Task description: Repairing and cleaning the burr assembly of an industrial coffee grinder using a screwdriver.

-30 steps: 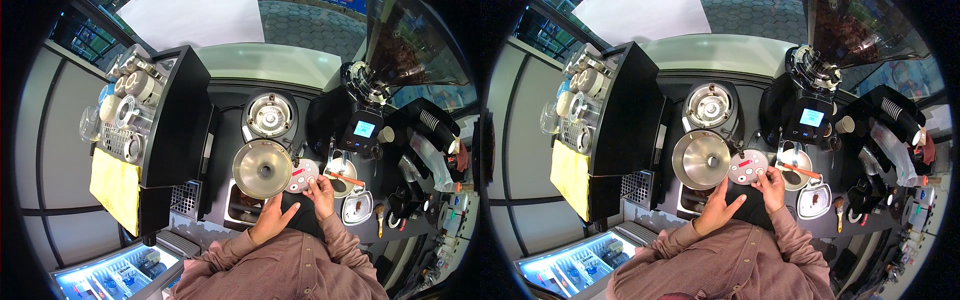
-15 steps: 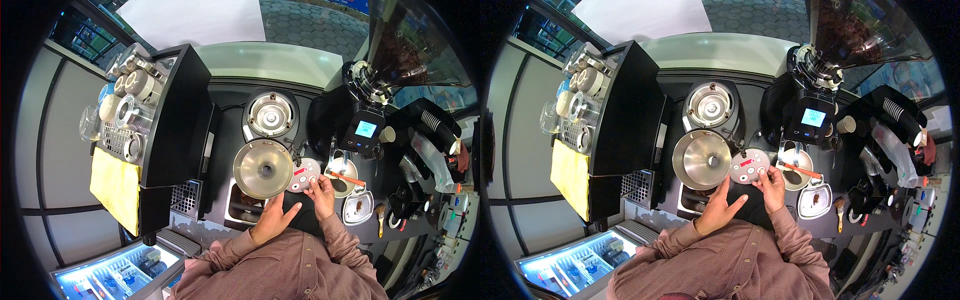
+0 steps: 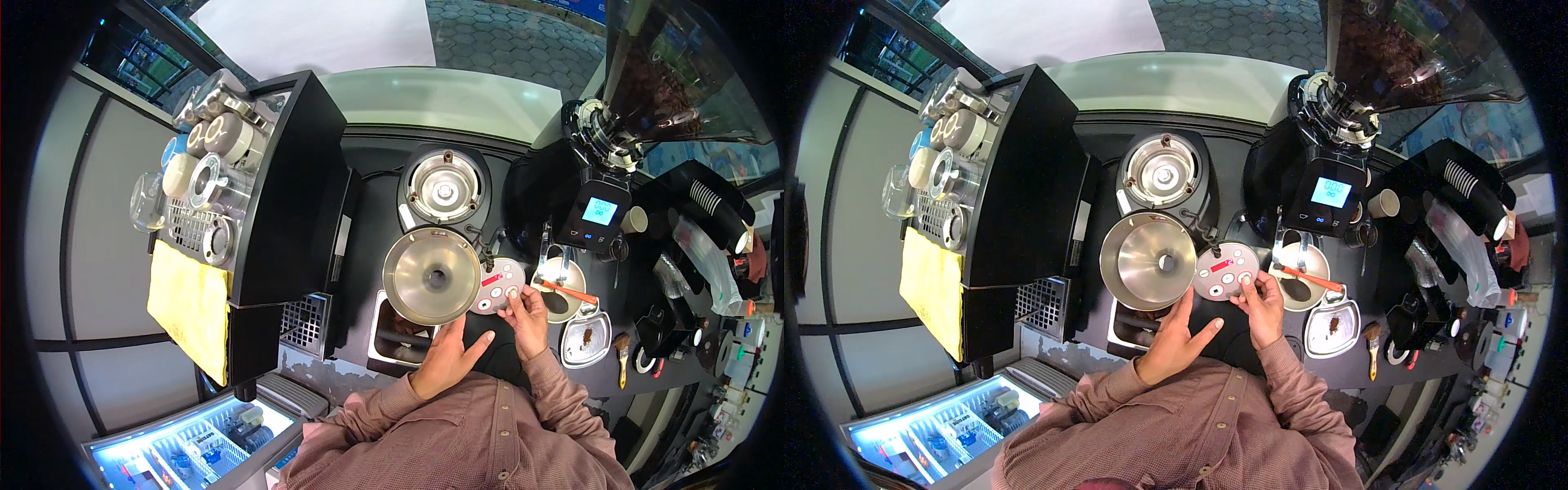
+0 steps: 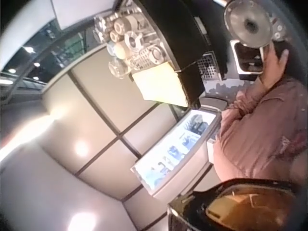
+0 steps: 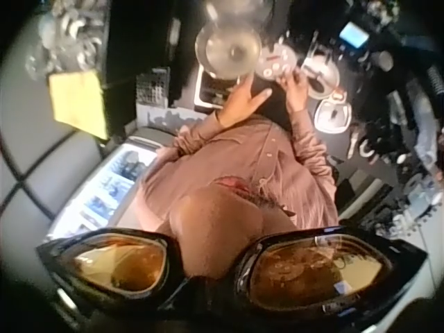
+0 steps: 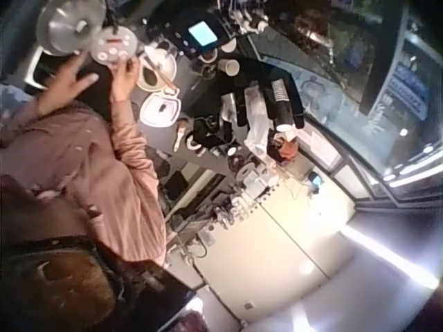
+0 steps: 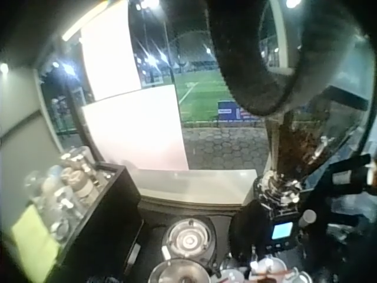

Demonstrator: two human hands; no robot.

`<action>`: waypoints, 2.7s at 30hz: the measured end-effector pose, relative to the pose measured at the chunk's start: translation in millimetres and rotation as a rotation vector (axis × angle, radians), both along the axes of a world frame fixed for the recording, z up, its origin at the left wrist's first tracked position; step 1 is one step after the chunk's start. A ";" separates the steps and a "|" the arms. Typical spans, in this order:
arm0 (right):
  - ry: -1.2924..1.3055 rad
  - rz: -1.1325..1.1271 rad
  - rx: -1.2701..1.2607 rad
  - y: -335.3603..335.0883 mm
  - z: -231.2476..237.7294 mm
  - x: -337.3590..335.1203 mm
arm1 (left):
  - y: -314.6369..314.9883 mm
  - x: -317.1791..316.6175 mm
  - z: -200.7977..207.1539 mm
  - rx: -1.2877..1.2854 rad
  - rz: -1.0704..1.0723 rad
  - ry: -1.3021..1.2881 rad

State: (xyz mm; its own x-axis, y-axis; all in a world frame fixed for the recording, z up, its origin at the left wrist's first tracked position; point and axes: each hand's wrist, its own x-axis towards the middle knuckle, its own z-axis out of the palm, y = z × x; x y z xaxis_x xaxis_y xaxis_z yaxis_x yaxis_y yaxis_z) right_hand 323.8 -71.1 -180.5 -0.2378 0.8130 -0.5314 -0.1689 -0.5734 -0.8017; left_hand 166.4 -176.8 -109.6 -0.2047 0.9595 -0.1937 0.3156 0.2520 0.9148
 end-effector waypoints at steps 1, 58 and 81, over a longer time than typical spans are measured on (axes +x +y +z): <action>0.003 0.017 0.013 0.2 -1.5 0.9 | -0.3 -0.1 -0.7 -0.002 0.000 0.000; 0.027 0.004 0.009 3.9 -1.9 -5.6 | 4.5 -1.8 -5.6 0.016 -0.022 0.024; 0.126 0.090 0.019 -20.7 -9.5 -4.9 | -8.2 24.6 -69.1 0.096 0.071 -0.273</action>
